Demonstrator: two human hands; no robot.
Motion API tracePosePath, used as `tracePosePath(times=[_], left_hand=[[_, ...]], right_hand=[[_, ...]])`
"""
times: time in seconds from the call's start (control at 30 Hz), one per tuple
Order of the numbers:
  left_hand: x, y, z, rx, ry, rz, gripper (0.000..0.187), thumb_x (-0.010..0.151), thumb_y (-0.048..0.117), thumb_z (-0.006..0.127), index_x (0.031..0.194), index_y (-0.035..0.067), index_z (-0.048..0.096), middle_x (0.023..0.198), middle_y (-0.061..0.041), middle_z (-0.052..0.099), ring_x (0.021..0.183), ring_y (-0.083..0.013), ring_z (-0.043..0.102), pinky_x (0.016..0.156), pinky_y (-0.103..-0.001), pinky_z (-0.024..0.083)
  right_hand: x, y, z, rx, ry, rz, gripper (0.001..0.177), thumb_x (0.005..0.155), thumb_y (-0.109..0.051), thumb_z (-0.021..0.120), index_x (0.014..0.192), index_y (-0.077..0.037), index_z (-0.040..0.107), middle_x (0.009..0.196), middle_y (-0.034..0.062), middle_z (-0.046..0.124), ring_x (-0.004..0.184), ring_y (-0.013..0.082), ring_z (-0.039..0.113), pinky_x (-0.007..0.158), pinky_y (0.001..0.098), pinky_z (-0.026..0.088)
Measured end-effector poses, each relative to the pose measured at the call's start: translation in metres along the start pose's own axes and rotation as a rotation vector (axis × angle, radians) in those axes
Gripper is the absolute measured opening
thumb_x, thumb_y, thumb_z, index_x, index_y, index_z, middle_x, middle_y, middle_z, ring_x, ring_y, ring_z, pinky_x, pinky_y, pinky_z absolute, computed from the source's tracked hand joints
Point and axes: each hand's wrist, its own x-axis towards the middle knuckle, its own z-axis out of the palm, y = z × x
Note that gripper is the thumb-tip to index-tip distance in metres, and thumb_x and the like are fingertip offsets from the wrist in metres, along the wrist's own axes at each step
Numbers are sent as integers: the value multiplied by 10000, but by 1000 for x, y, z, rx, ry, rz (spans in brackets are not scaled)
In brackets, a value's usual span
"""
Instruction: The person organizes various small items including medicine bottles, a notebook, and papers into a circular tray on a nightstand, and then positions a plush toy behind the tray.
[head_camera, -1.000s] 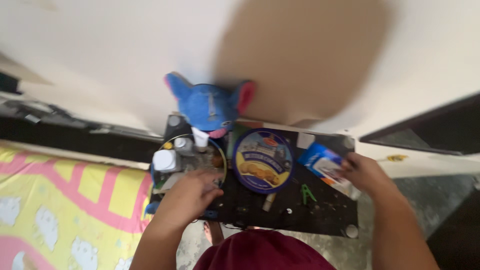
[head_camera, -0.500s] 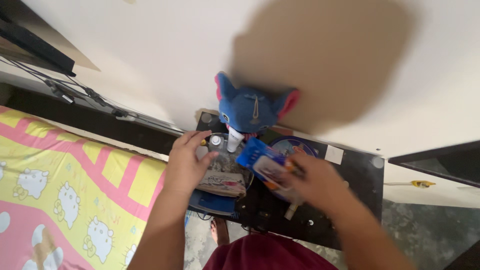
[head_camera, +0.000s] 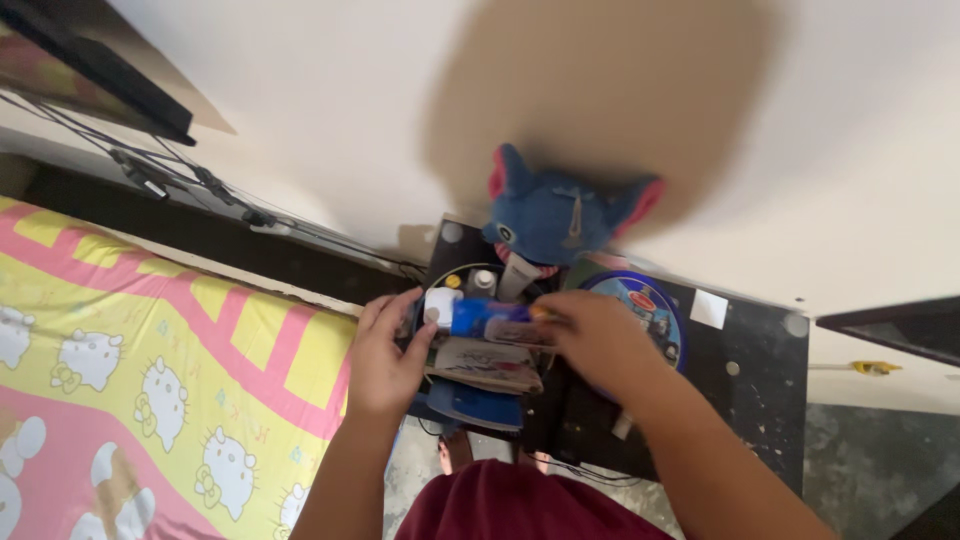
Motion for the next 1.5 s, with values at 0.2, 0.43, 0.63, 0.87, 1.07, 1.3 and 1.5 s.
tracePosePath(times=[0.2, 0.43, 0.63, 0.87, 1.07, 1.3, 1.5], left_hand=[[-1, -8, -22, -96, -112, -113, 425, 818, 66, 761, 1236, 112, 707, 1175, -84, 690, 994, -238, 706, 840, -296, 555], [40, 3, -14, -12, -145, 241, 557, 775, 176, 819, 1293, 44, 663, 1305, -164, 633, 1181, -386, 617, 969, -417, 498], [81, 30, 23, 48, -456, 196, 557, 754, 322, 842, 1246, 100, 702, 1297, -144, 667, 1165, -346, 643, 975, -422, 512], [99, 51, 60, 293, -533, 112, 467, 675, 383, 875, 1029, 95, 776, 1079, -128, 733, 967, -354, 707, 823, -461, 559], [94, 38, 78, 196, -515, 61, 285, 784, 363, 811, 993, 170, 829, 942, -91, 771, 888, -330, 734, 800, -454, 568], [87, 27, 85, 249, -574, 460, 458, 561, 184, 872, 1009, 118, 805, 1005, -127, 744, 1033, -348, 672, 896, -462, 519], [71, 27, 89, 566, -354, 691, 453, 478, 179, 845, 915, 90, 764, 958, -102, 748, 1068, -300, 643, 991, -497, 484]], right_hand=[[-16, 60, 30, 274, 242, 166, 324, 791, -63, 777, 1113, -69, 735, 1094, 120, 703, 958, 226, 713, 791, 347, 584], [-31, 73, 41, 1334, 403, 56, 307, 974, 46, 547, 1265, -34, 599, 1265, 90, 691, 1161, 172, 682, 1020, 326, 548], [-40, 77, 39, 828, 693, 91, 220, 1033, -10, 589, 1252, -30, 591, 1144, 76, 704, 1026, 124, 656, 904, 267, 536], [-27, 77, 46, 656, 767, 114, 197, 993, -17, 644, 1186, -38, 616, 1055, 42, 703, 897, 96, 668, 788, 241, 564], [-19, 67, 60, 782, 769, 198, 220, 976, -19, 661, 1186, -26, 597, 1034, 34, 688, 805, 86, 636, 675, 252, 524], [-17, 74, 76, 691, 742, 144, 251, 969, -23, 674, 1209, -19, 601, 1035, 25, 701, 855, 34, 648, 731, 195, 536], [-22, 72, 79, 626, 794, 69, 252, 982, -51, 681, 1220, -19, 606, 1016, 26, 699, 849, 49, 650, 735, 205, 531]])
